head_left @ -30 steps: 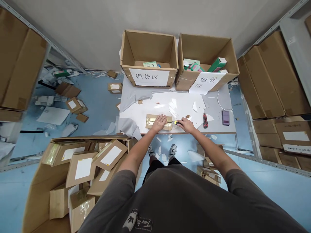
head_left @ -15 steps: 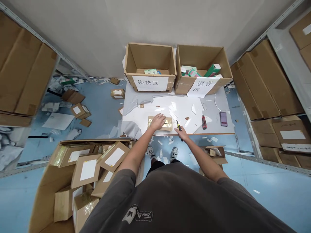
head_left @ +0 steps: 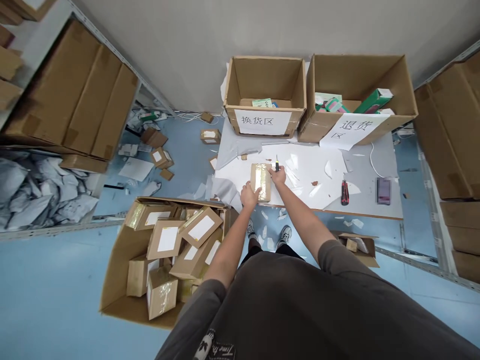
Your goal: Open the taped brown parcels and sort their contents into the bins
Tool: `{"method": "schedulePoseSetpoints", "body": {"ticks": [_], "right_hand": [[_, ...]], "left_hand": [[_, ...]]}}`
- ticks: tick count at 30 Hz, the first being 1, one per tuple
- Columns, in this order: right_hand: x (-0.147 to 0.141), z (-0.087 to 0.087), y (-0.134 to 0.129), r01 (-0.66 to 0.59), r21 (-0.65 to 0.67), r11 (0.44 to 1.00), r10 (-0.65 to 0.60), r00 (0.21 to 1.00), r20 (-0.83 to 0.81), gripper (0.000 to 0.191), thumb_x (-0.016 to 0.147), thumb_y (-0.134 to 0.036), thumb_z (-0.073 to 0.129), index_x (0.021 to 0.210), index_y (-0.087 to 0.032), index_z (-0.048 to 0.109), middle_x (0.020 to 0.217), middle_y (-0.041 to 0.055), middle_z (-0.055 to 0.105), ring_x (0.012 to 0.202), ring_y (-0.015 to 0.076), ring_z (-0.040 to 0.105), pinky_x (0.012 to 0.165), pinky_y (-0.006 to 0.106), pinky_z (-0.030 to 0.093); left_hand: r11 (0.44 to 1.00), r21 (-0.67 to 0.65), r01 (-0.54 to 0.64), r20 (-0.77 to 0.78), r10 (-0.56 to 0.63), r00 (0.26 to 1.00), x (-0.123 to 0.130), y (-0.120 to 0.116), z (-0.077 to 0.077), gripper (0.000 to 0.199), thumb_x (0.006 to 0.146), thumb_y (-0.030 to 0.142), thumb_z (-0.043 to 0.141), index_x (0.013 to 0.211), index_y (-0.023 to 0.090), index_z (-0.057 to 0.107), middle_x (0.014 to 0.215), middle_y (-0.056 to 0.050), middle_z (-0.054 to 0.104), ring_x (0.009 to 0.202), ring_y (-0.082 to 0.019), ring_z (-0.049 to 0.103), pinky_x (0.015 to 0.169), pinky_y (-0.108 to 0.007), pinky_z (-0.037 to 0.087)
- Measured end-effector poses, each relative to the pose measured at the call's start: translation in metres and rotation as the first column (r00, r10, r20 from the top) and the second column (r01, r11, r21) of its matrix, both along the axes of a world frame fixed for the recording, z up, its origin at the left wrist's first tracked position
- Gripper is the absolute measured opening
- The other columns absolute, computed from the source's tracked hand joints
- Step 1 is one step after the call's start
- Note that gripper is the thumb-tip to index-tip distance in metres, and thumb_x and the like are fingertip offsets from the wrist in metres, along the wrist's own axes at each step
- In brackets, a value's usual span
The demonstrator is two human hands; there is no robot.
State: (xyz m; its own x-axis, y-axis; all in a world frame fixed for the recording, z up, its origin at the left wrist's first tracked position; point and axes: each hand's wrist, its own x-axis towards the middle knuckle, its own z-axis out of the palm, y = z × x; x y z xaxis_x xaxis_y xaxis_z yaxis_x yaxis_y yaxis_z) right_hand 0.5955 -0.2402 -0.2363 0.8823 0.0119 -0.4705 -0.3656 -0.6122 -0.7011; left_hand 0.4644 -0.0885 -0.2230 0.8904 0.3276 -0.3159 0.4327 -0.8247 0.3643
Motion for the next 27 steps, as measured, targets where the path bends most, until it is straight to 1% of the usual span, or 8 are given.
{"method": "schedulePoseSetpoints", "body": {"ticks": [3,6,9,12,15,19,23,27], "right_hand": [[0.017,0.002,-0.001,0.129,-0.001,0.992,-0.129,0.991,0.02,0.038,0.099,-0.045,0.072,0.117,-0.022,0.047,0.1,-0.0007,0.07,0.09,0.017,0.061,0.08,0.027,0.044],[0.001,0.004,-0.023,0.119,0.064,0.991,-0.12,0.993,0.005,0.043,0.087,-0.041,0.082,0.107,-0.025,0.048,0.096,-0.0035,0.07,0.08,0.0151,0.064,0.079,0.028,0.049],[-0.027,0.001,-0.044,0.059,0.154,0.986,-0.054,0.998,-0.036,0.053,0.068,-0.037,0.093,0.093,-0.027,0.048,0.086,-0.0057,0.068,0.079,0.0176,0.065,0.08,0.03,0.051],[-0.04,-0.005,-0.04,0.064,0.209,0.976,-0.055,0.997,-0.05,0.054,0.064,-0.038,0.094,0.088,-0.027,0.047,0.087,-0.0038,0.07,0.083,0.02,0.067,0.082,0.033,0.054],[-0.025,-0.009,-0.019,0.084,0.176,0.981,-0.086,0.996,0.005,0.049,0.068,-0.041,0.092,0.088,-0.027,0.05,0.091,-0.002,0.073,0.087,0.0206,0.069,0.086,0.035,0.056],[0.008,-0.004,-0.012,0.169,0.22,0.961,-0.184,0.982,0.049,0.039,0.078,-0.047,0.087,0.093,-0.026,0.059,0.087,-0.0018,0.072,0.088,0.02,0.072,0.08,0.03,0.06],[0.01,0.009,-0.048,0.307,0.426,0.851,-0.319,0.947,-0.045,0.039,0.092,-0.059,0.078,0.094,-0.023,0.062,0.078,-0.0004,0.069,0.076,0.0192,0.077,0.062,0.025,0.06],[-0.029,0.021,-0.098,0.208,0.411,0.888,-0.178,0.978,-0.109,0.046,0.092,-0.063,0.08,0.085,-0.023,0.06,0.059,-0.0038,0.058,0.05,0.0185,0.069,0.048,0.027,0.056]], "left_hand": [[0.999,-0.015,-0.028,-0.018,0.028,0.999,0.001,-0.01,0.007,0.079,0.11,0.055,0.051,0.175,0.019,0.024,0.153,-0.024,0.062,0.13,-0.038,0.069,0.104,-0.046,0.055],[0.975,0.013,0.221,0.07,-0.222,0.973,0.011,0.002,0.021,0.066,0.107,0.035,0.057,0.169,0.022,0.038,0.166,-0.021,0.051,0.144,-0.038,0.059,0.112,-0.048,0.051],[0.752,-0.023,0.659,0.097,-0.654,0.75,0.023,0.023,0.031,0.061,0.093,0.014,0.069,0.151,0.031,0.06,0.164,-0.014,0.054,0.158,-0.035,0.043,0.121,-0.048,0.044],[0.581,-0.075,0.81,0.088,-0.806,0.586,0.041,0.035,0.032,0.049,0.09,0.01,0.07,0.134,0.033,0.071,0.149,-0.013,0.064,0.152,-0.034,0.048,0.121,-0.049,0.043],[0.58,-0.069,0.812,0.068,-0.809,0.583,0.065,0.036,0.03,0.032,0.092,0.015,0.069,0.118,0.03,0.077,0.132,-0.015,0.069,0.141,-0.035,0.053,0.12,-0.052,0.041],[0.561,0.02,0.828,0.007,-0.828,0.561,0.09,0.032,0.033,0.038,0.081,0.022,0.08,0.119,0.022,0.079,0.132,-0.018,0.068,0.138,-0.042,0.053,0.115,-0.054,0.043],[0.533,0.17,0.829,-0.077,-0.831,0.55,0.095,0.02,0.037,0.051,0.082,0.027,0.08,0.131,0.015,0.072,0.135,-0.021,0.067,0.131,-0.041,0.057,0.11,-0.054,0.041],[0.576,0.162,0.801,-0.123,-0.794,0.596,0.093,0.003,0.038,0.074,0.071,0.042,0.093,0.134,0.012,0.068,0.139,-0.024,0.064,0.131,-0.042,0.056,0.109,-0.052,0.042]]}}
